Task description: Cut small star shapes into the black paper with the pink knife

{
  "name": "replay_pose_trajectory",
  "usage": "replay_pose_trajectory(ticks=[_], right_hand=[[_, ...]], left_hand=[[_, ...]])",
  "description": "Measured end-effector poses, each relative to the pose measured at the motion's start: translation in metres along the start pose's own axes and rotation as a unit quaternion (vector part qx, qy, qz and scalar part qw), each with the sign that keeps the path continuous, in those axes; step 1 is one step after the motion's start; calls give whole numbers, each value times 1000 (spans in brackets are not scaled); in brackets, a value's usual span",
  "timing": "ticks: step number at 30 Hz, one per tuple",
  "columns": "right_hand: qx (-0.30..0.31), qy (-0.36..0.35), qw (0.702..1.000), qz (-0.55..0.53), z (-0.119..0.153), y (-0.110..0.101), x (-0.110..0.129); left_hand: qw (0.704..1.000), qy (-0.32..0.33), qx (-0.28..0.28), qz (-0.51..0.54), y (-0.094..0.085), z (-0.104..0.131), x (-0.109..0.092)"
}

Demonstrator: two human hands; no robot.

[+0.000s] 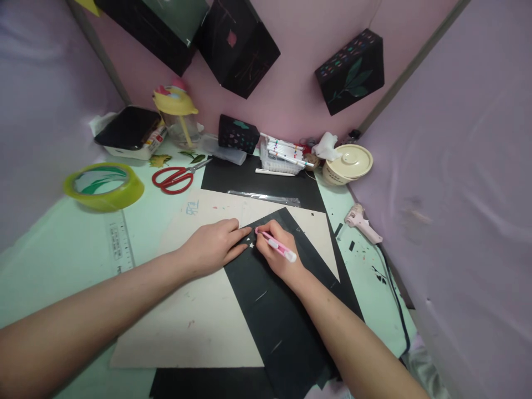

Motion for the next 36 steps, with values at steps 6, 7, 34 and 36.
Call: replay_pose_trajectory(ticks=[6,7,34,36], right_hand=[[42,56,996,-53,-11,-9,0],[48,60,995,-58,-13,-10,-1],[48,91,991,-87,-18,-11,0],[46,96,990,-88,-19,-12,-1]], left_hand=[[1000,-1,-10,5,1,0,1],[1000,-1,-11,7,1,0,1],[1000,-11,-10,19,1,1,1],[1000,-9,-11,18,1,1,2]])
Point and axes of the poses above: each hand's wrist, its own z-axis away from the middle knuckle, its own y-axis out of the palm, x = y × z, the point moved 3 cm from there along -z, towards the middle knuckle, and after that the axes turned 15 degrees about -z, right-handed, at the moved point
